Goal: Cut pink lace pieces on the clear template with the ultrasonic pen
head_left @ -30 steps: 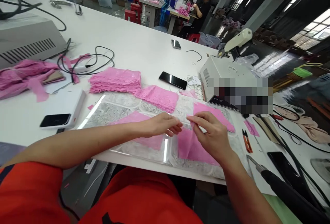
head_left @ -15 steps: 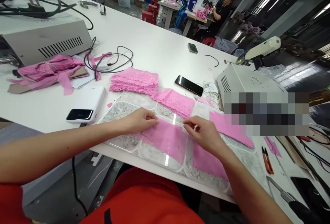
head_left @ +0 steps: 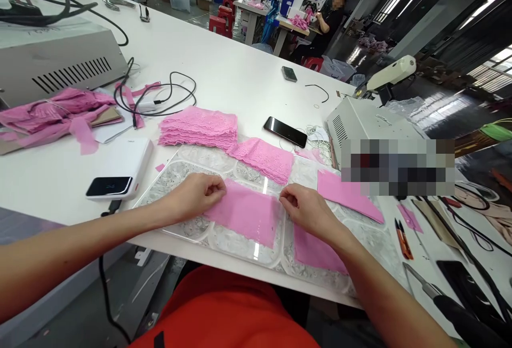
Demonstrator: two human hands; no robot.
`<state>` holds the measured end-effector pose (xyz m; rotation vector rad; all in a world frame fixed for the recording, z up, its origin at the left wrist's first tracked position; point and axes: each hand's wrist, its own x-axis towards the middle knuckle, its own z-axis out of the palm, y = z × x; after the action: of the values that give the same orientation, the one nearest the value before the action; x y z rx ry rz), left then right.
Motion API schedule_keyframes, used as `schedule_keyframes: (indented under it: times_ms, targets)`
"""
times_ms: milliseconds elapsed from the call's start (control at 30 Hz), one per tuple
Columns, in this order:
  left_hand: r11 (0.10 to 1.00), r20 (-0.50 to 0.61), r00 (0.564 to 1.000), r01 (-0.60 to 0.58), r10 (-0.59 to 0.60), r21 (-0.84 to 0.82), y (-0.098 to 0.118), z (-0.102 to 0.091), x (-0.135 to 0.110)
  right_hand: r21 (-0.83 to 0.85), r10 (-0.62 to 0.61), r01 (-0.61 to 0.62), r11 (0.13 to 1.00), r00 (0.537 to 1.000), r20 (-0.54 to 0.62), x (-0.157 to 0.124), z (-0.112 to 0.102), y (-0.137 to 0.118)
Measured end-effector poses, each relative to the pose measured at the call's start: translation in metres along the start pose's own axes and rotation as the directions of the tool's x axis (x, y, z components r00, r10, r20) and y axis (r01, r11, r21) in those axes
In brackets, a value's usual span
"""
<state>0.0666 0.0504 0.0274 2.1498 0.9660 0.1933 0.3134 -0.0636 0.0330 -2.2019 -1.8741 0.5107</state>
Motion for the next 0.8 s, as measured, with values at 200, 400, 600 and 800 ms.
schedule_keyframes:
  times_ms: [200, 400, 600, 800]
  targets:
    - [0.998, -0.015, 1.0, 0.013, -0.013, 0.053, -0.006, -0.003, -0.004, -0.015, -0.017, 0.018, 1.0, 0.997, 0.078, 0.003, 0.003, -0.002]
    - [0.953, -0.021, 0.995, -0.088, 0.098, 0.288, -0.012, -0.003, -0.004, 0.001, -0.025, 0.025, 1.0, 0.998, 0.05, 0.01, 0.005, -0.006]
    - [0.776, -0.08, 0.936, -0.235, 0.344, 0.585, -0.027, -0.005, -0.007, 0.045, 0.014, -0.012, 0.999, 0.999, -0.05, 0.002, -0.001, 0.006]
    - [0.532, 0.154, 0.659, -0.703, 0.736, 0.472, 0.004, 0.031, 0.006, 0.185, 0.055, 0.027, 0.982, 0.904, -0.424, -0.07, -0.011, 0.068]
